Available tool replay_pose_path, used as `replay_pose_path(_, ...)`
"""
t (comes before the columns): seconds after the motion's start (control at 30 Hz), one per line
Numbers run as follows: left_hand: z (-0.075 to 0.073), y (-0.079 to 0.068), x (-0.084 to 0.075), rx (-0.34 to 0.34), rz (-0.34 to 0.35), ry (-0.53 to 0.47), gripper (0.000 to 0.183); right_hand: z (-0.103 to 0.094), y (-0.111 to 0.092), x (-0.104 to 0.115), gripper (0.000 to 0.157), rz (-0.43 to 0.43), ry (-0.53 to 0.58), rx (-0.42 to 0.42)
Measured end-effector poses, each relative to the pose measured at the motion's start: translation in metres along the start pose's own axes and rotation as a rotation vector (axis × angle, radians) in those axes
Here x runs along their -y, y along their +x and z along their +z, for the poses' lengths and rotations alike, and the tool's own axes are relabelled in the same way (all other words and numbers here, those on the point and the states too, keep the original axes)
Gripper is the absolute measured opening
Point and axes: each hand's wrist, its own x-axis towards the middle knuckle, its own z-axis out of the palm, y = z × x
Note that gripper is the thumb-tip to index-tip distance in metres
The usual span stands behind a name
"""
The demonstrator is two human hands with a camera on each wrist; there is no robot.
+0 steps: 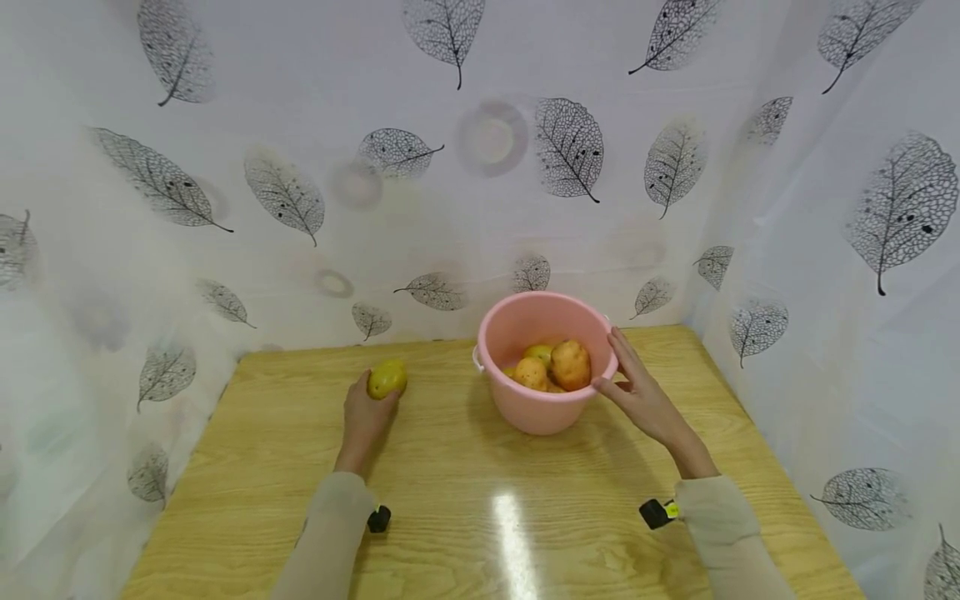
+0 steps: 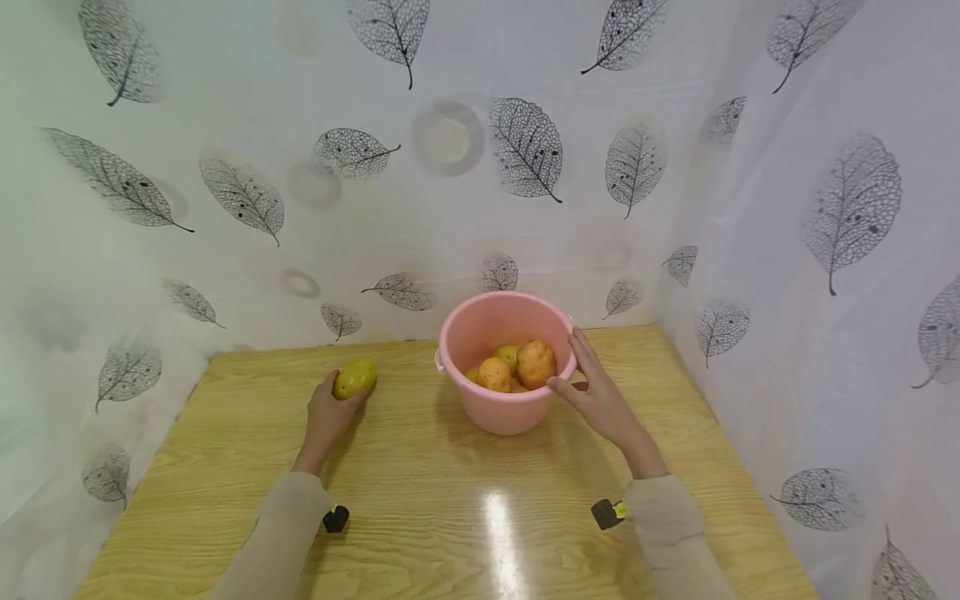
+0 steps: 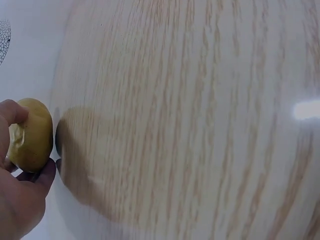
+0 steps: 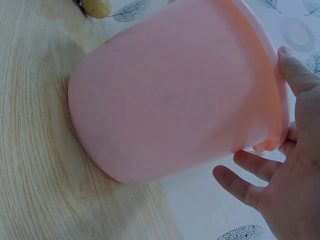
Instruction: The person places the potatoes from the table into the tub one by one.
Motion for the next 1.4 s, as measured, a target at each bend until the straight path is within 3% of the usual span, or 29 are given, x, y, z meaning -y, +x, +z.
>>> replay_pose_path(0.27,-0.006,-0.003,-0.003,0.012,-0.015,-0.045,0.078,0.000,0.000,0.000,0.080,0.006,0.001,-0.001)
replay_pose_path(0.73,-0.019,-0.009,-0.012,-0.011,0.037,-0.056,0.072,0.001,0.001,-0.001,0.081,0.019,0.003,0.007)
replay_pose_path(1.1,-0.042,-0.012,-0.039,-0.083,0.150,-0.002,0.068,0.002,0.001,-0.001,0.081,0.024,0.000,0.008)
replay_pose_path(1.4,-0.063,-0.018,-0.067,-0.032,0.161,-0.015,0.069,0.001,0.000,0.001,0.081,0.027,-0.014,0.005)
